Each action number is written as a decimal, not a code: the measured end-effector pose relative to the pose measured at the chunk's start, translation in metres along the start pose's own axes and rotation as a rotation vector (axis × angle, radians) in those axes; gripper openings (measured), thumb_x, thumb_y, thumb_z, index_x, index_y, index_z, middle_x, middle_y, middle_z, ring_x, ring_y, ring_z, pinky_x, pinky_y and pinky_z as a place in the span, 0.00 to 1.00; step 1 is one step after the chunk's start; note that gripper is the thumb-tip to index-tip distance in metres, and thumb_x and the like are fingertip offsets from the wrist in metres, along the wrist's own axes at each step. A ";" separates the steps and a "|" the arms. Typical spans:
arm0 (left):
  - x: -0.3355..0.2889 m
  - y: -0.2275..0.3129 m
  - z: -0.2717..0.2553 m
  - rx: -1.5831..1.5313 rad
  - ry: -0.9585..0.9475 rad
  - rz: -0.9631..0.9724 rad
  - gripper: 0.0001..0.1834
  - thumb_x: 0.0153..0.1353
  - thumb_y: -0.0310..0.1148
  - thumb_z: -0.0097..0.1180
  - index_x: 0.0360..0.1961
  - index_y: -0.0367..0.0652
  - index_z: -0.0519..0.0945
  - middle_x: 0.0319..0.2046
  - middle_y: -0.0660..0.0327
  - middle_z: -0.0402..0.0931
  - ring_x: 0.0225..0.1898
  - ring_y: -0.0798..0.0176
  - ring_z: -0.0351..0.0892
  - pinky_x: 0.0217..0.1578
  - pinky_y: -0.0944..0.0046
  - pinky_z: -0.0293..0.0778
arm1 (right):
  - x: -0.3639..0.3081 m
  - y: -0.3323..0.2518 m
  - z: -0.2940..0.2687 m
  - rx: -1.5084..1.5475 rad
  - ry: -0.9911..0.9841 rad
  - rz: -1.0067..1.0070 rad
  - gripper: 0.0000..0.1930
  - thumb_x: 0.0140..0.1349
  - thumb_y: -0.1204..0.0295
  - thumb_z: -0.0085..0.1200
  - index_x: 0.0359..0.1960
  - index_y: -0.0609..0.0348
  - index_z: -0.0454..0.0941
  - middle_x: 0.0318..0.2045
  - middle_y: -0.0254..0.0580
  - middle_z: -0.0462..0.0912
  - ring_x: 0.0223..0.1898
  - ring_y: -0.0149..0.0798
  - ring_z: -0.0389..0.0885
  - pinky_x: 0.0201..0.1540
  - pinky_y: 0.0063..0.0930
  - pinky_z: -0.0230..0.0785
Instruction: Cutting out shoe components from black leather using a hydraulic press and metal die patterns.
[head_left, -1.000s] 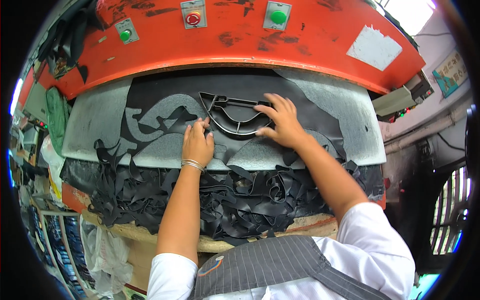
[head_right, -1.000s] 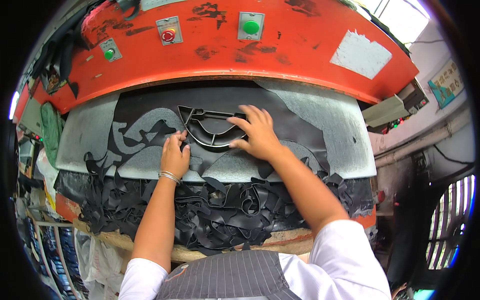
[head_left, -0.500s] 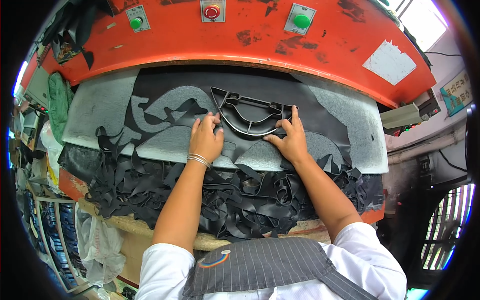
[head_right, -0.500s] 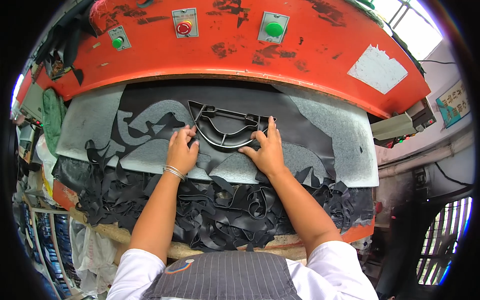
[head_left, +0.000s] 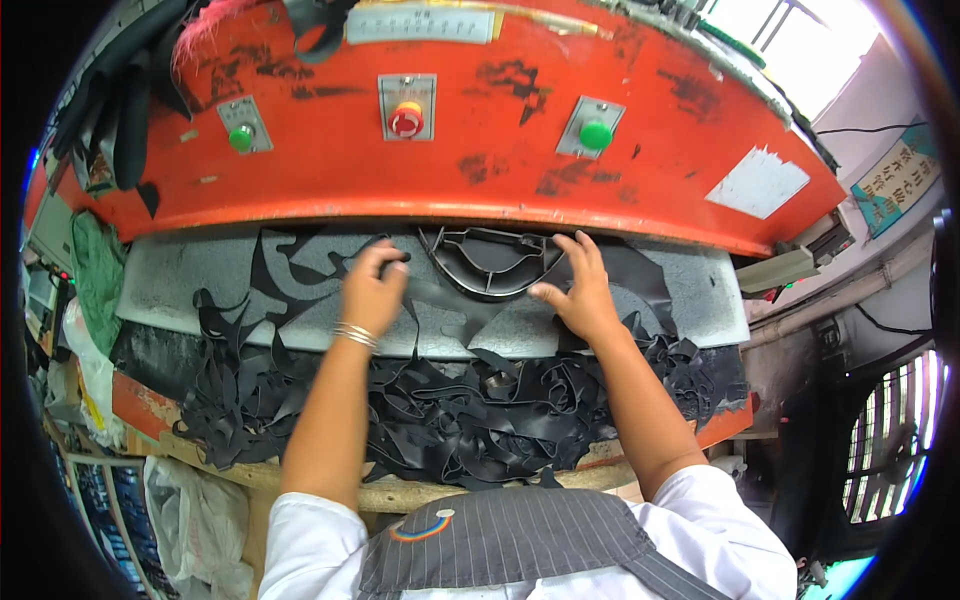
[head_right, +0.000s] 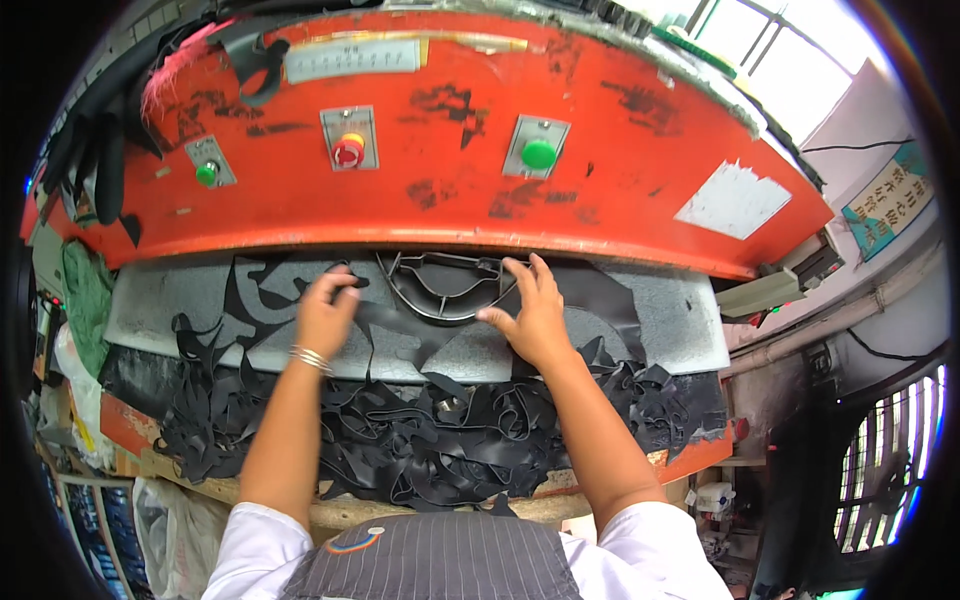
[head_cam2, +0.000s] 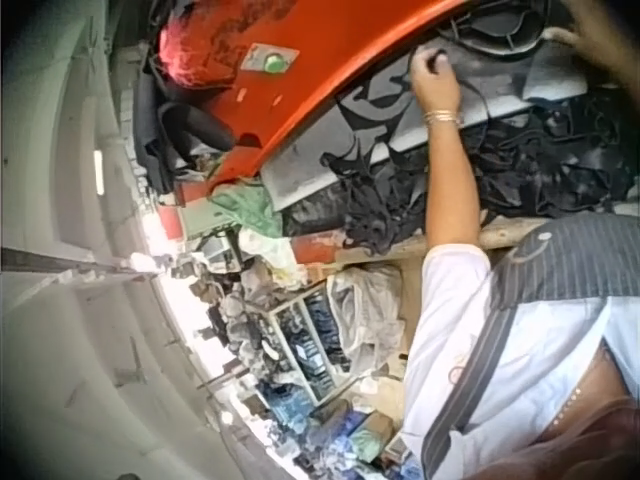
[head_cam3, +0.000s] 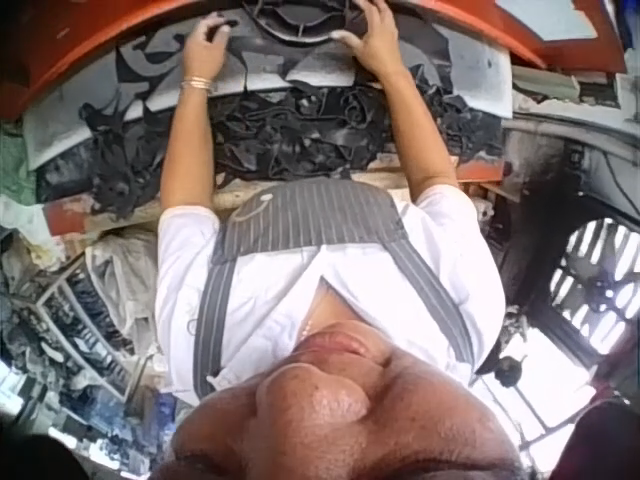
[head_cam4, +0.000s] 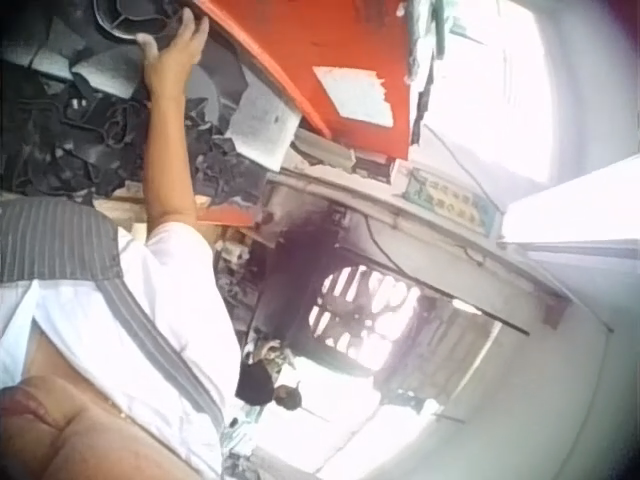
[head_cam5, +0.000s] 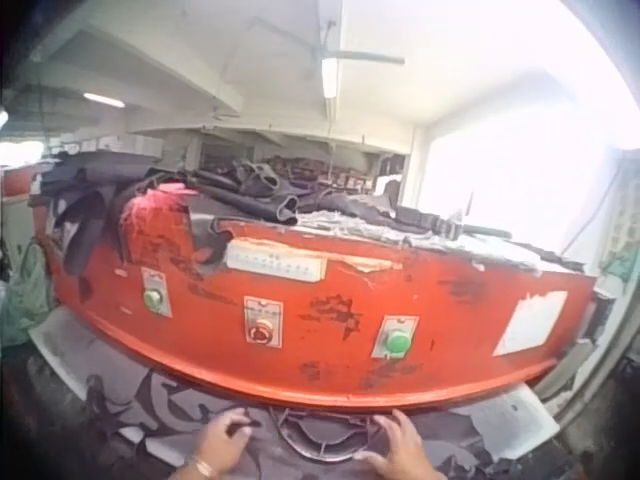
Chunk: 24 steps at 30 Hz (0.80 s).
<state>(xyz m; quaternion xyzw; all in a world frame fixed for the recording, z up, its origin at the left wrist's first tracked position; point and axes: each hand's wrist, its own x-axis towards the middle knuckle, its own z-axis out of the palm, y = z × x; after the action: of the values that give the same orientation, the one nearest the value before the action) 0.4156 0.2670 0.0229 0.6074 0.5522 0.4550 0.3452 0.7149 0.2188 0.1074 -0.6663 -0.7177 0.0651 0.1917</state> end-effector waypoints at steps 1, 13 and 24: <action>0.012 -0.001 -0.025 -0.006 0.100 -0.013 0.09 0.62 0.35 0.58 0.38 0.41 0.79 0.43 0.55 0.82 0.49 0.57 0.79 0.50 0.59 0.73 | 0.003 -0.005 -0.009 0.126 0.129 -0.054 0.41 0.46 0.51 0.69 0.61 0.55 0.66 0.61 0.62 0.64 0.63 0.60 0.62 0.63 0.46 0.59; 0.099 0.052 -0.182 0.620 0.092 0.296 0.19 0.68 0.36 0.47 0.23 0.35 0.67 0.23 0.52 0.67 0.29 0.51 0.69 0.33 0.53 0.65 | 0.086 -0.022 -0.052 0.889 0.269 0.234 0.12 0.61 0.70 0.60 0.36 0.62 0.69 0.23 0.34 0.72 0.23 0.27 0.69 0.29 0.23 0.66; -0.165 0.131 -0.132 0.359 -0.625 -0.066 0.10 0.55 0.40 0.59 0.28 0.45 0.83 0.29 0.58 0.78 0.35 0.52 0.76 0.37 0.55 0.73 | -0.157 -0.070 -0.107 0.202 -0.759 -0.081 0.24 0.47 0.54 0.67 0.38 0.59 0.76 0.38 0.49 0.77 0.41 0.53 0.76 0.44 0.44 0.70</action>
<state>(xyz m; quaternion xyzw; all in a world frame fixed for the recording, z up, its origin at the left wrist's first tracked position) 0.3430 0.0739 0.1617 0.7499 0.5104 0.1317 0.3998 0.6942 0.0400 0.2007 -0.5438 -0.7532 0.3695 -0.0205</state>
